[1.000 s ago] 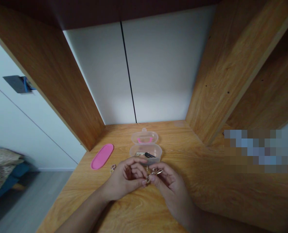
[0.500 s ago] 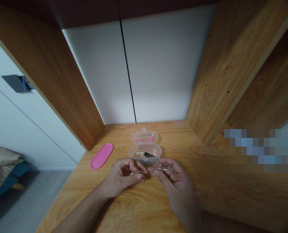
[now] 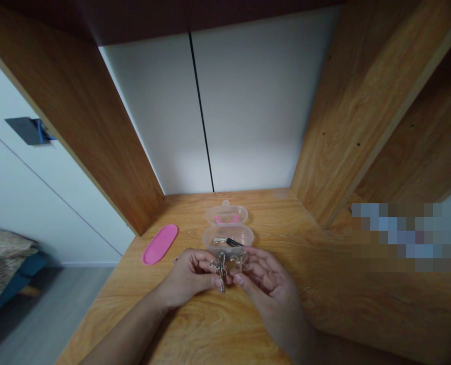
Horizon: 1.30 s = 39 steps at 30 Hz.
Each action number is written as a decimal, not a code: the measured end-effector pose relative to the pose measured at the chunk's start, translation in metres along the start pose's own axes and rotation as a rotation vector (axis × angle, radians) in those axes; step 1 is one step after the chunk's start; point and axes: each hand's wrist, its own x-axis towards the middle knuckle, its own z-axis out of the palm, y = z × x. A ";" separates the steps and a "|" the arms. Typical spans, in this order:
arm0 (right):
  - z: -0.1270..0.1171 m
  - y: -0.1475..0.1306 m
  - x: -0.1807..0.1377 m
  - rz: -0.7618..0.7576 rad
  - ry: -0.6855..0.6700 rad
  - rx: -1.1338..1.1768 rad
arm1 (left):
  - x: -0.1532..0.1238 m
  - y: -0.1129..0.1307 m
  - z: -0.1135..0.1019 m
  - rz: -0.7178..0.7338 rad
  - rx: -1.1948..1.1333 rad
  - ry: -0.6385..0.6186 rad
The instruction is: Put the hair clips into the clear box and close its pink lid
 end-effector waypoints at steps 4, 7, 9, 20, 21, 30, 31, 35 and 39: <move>-0.001 0.000 0.000 0.012 0.022 0.014 | 0.000 -0.003 -0.003 0.022 -0.035 0.023; -0.002 0.000 0.001 0.017 0.033 0.012 | 0.000 -0.004 -0.003 0.037 -0.045 0.027; -0.001 -0.001 0.001 0.023 0.040 0.012 | 0.000 -0.004 -0.003 0.040 -0.043 0.027; 0.002 -0.004 0.001 0.030 0.071 -0.003 | 0.001 -0.006 -0.004 0.049 -0.057 0.037; 0.001 -0.004 0.001 0.033 0.070 -0.003 | 0.001 -0.005 -0.004 0.047 -0.052 0.042; 0.000 -0.001 0.000 0.056 0.029 -0.036 | 0.001 -0.004 -0.005 0.057 -0.008 0.058; 0.000 -0.001 0.000 0.059 0.020 -0.035 | 0.000 -0.003 -0.004 0.074 0.000 0.067; -0.002 0.000 -0.001 0.028 0.009 -0.056 | -0.007 -0.002 0.001 0.203 0.097 0.226; -0.006 -0.003 0.000 -0.147 0.048 -0.229 | -0.011 -0.005 0.003 0.468 0.319 0.524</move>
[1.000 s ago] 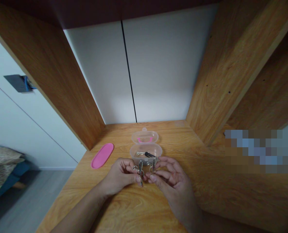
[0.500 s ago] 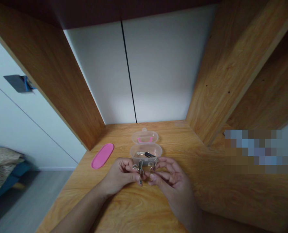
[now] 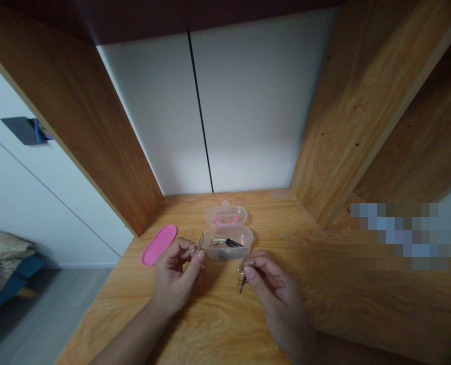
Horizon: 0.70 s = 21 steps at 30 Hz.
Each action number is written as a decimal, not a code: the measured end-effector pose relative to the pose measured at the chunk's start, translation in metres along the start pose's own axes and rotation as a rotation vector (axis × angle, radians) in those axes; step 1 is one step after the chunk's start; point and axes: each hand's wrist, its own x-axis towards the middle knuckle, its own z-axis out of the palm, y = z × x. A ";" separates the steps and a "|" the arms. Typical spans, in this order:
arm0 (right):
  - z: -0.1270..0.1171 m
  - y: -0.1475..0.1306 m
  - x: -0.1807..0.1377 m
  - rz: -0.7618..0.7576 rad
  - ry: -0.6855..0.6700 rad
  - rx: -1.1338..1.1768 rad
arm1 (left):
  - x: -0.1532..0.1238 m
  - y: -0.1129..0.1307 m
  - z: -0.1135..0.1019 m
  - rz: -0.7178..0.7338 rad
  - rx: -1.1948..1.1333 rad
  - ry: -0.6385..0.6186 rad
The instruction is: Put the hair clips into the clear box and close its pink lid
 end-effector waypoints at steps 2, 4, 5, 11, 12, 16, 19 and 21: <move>-0.001 0.000 0.001 -0.041 0.026 -0.055 | 0.000 -0.002 0.000 0.103 0.114 0.072; -0.002 0.002 0.002 -0.014 0.036 -0.034 | 0.003 -0.003 -0.001 0.160 0.235 0.084; -0.002 0.002 0.003 0.000 0.046 -0.008 | 0.005 -0.003 -0.001 0.187 0.298 0.079; -0.006 0.005 0.016 0.006 0.131 0.044 | 0.016 0.000 -0.004 0.365 0.521 -0.003; -0.008 0.006 0.018 0.005 0.136 0.036 | 0.017 -0.001 -0.005 0.387 0.531 -0.010; -0.011 0.012 0.023 -0.052 0.140 -0.014 | 0.017 -0.004 -0.006 0.431 0.543 -0.031; -0.011 0.016 0.021 -0.100 0.090 -0.062 | 0.016 -0.004 -0.006 0.454 0.542 -0.045; -0.010 0.017 0.017 -0.123 0.043 -0.071 | 0.015 -0.003 -0.005 0.470 0.544 -0.057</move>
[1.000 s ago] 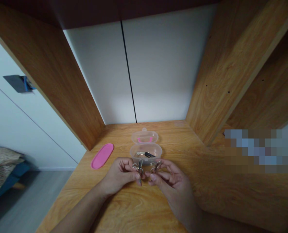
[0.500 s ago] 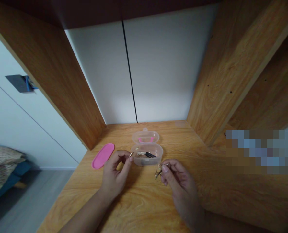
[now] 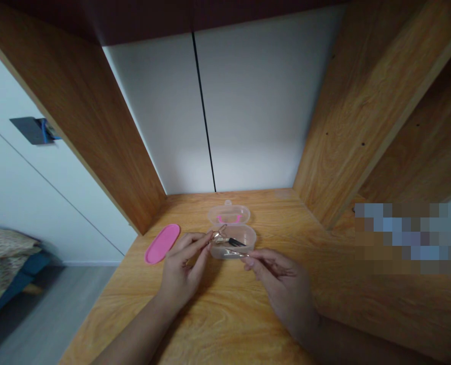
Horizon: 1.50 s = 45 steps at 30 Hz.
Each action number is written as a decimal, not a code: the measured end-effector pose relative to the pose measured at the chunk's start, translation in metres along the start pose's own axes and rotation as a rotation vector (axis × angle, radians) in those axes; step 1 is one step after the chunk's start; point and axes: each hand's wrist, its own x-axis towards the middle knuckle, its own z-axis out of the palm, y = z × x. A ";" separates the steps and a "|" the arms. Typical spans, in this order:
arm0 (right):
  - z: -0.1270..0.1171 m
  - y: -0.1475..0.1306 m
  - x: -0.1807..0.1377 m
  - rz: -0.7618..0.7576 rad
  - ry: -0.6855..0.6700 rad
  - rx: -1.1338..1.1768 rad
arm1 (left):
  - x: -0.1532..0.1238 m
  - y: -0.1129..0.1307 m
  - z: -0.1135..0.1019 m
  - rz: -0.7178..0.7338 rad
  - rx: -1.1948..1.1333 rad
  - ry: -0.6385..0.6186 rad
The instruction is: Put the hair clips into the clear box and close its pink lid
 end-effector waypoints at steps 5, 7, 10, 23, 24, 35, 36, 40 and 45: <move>0.002 -0.004 -0.005 -0.060 -0.077 0.058 | -0.001 0.000 0.000 0.055 0.006 -0.014; 0.003 -0.006 -0.004 -0.058 -0.075 0.047 | -0.001 -0.002 0.000 0.068 0.010 -0.015; 0.003 -0.005 0.000 -0.005 -0.001 0.011 | -0.001 -0.004 0.001 0.064 0.030 0.003; 0.003 -0.001 0.004 0.157 0.019 0.064 | -0.001 -0.008 0.004 -0.122 0.071 0.050; 0.004 -0.001 0.004 0.155 0.002 0.084 | -0.002 -0.009 0.004 -0.145 0.064 0.049; 0.005 0.001 -0.003 0.059 -0.042 0.092 | 0.000 -0.018 -0.001 -0.145 0.108 0.006; 0.005 0.000 -0.003 0.065 -0.046 0.089 | 0.001 -0.019 -0.003 -0.120 0.124 0.004; 0.004 -0.005 -0.005 0.068 -0.065 0.065 | 0.009 -0.032 -0.021 0.019 0.298 -0.073; 0.002 -0.005 -0.008 0.070 -0.094 0.022 | 0.018 -0.064 -0.054 -0.048 0.649 -0.211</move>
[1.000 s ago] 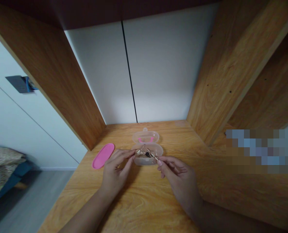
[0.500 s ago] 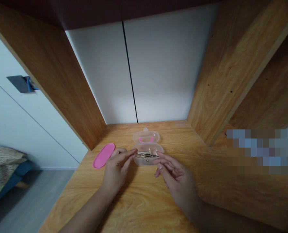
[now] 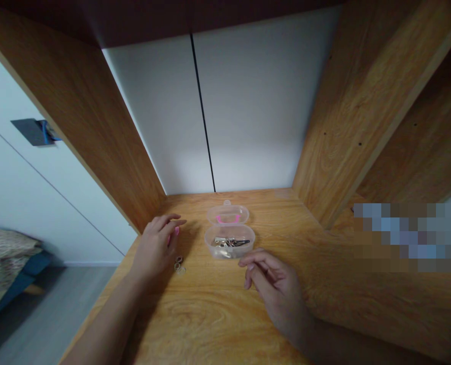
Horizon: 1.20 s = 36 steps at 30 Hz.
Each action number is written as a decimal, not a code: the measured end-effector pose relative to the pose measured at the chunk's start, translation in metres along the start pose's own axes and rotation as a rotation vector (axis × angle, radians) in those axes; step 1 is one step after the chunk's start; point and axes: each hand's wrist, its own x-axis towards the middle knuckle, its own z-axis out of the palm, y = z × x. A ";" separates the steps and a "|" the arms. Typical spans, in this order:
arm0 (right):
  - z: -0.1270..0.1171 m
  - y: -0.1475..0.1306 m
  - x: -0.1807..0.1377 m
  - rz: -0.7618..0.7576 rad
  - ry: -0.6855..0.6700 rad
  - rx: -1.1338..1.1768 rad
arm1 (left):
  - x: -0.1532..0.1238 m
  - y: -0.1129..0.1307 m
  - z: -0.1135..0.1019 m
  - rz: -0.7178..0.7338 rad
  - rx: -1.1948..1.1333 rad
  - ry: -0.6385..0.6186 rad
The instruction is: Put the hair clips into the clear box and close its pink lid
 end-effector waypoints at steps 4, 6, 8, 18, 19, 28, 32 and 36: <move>0.000 0.002 -0.002 0.003 -0.012 0.019 | -0.001 -0.014 0.001 -0.172 0.219 -0.131; 0.000 0.002 -0.003 0.000 -0.015 0.024 | -0.004 -0.011 0.002 -0.220 0.291 -0.209; 0.000 0.002 -0.003 0.004 -0.017 0.028 | -0.006 -0.006 0.003 -0.258 0.359 -0.248; 0.000 0.002 -0.003 0.010 -0.023 0.016 | -0.009 -0.005 0.008 -0.337 0.443 -0.298; 0.000 0.002 -0.003 0.012 -0.024 0.016 | -0.009 -0.006 0.008 -0.334 0.434 -0.287; 0.000 0.001 -0.004 0.033 -0.032 0.028 | -0.007 0.005 0.003 -0.302 0.266 -0.116; 0.000 0.002 -0.004 0.026 -0.047 0.025 | -0.005 0.017 -0.001 -0.229 0.102 0.019; 0.000 0.000 -0.004 0.017 -0.048 0.018 | -0.005 0.028 -0.004 -0.093 -0.067 0.192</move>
